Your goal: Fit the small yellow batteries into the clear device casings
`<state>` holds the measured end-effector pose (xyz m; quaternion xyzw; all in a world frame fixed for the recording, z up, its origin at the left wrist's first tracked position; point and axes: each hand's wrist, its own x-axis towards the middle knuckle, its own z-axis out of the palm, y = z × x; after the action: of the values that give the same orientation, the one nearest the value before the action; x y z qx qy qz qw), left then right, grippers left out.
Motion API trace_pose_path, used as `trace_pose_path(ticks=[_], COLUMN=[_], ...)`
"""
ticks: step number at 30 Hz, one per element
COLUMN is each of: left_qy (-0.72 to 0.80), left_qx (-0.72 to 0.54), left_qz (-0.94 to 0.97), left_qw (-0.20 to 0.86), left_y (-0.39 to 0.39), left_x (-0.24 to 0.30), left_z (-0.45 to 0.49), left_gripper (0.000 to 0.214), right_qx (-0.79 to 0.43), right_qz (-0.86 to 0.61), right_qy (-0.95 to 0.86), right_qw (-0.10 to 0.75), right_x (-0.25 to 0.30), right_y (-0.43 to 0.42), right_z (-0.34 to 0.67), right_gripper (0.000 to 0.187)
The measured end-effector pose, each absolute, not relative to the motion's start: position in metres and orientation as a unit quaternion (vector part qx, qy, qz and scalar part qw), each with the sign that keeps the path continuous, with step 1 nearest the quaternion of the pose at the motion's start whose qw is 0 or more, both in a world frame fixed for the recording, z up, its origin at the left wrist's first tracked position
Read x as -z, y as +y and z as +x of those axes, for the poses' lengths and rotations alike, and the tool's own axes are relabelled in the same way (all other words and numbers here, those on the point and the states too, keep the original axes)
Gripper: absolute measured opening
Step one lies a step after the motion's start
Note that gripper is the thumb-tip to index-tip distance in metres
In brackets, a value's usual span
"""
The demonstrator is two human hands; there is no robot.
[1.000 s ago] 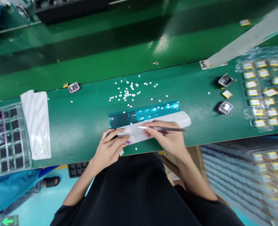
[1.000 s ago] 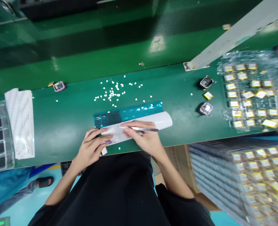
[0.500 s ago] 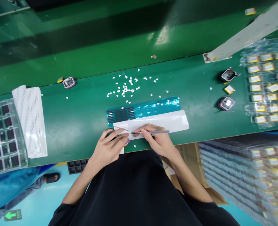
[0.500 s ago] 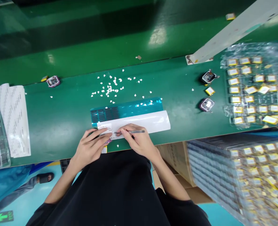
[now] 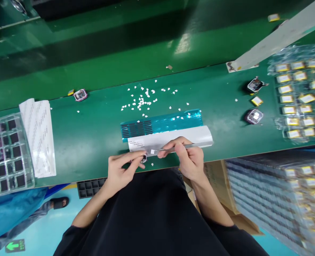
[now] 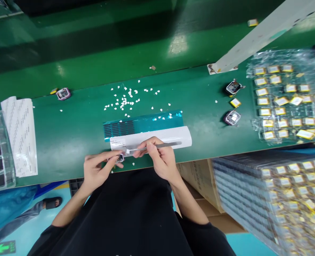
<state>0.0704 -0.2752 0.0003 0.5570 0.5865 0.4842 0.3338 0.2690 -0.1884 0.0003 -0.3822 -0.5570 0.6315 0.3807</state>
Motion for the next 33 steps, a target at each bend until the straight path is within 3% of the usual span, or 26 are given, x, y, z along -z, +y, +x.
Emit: trace_pose_path(ticks=[3, 6, 15, 33], left_qy=[0.555, 0.5, 0.522, 0.533], left_qx=[-0.48, -0.476, -0.505, -0.488], left_qz=[0.46, 0.431, 0.442, 0.447], left_qw=[0.5, 0.582, 0.526, 0.526], left_y=[-0.271, -0.268, -0.273, -0.276], left_x=[-0.012, -0.019, -0.024, -0.041], left_z=[0.075, 0.078, 0.088, 0.082], left_gripper=[0.02, 0.032, 0.036, 0.039], right_qx=[-0.635, -0.649, -0.625, -0.629], right_qz=[-0.368, -0.347, -0.34, -0.317], right_qy=[-0.557, -0.568, -0.584, -0.588], right_qw=[0.389, 0.369, 0.391, 0.399], right_x=[-0.011, -0.019, -0.024, -0.027], right_y=[-0.194, -0.195, -0.194, -0.196], right_z=[0.26, 0.255, 0.252, 0.245], right_gripper=[0.034, 0.035, 0.03, 0.027])
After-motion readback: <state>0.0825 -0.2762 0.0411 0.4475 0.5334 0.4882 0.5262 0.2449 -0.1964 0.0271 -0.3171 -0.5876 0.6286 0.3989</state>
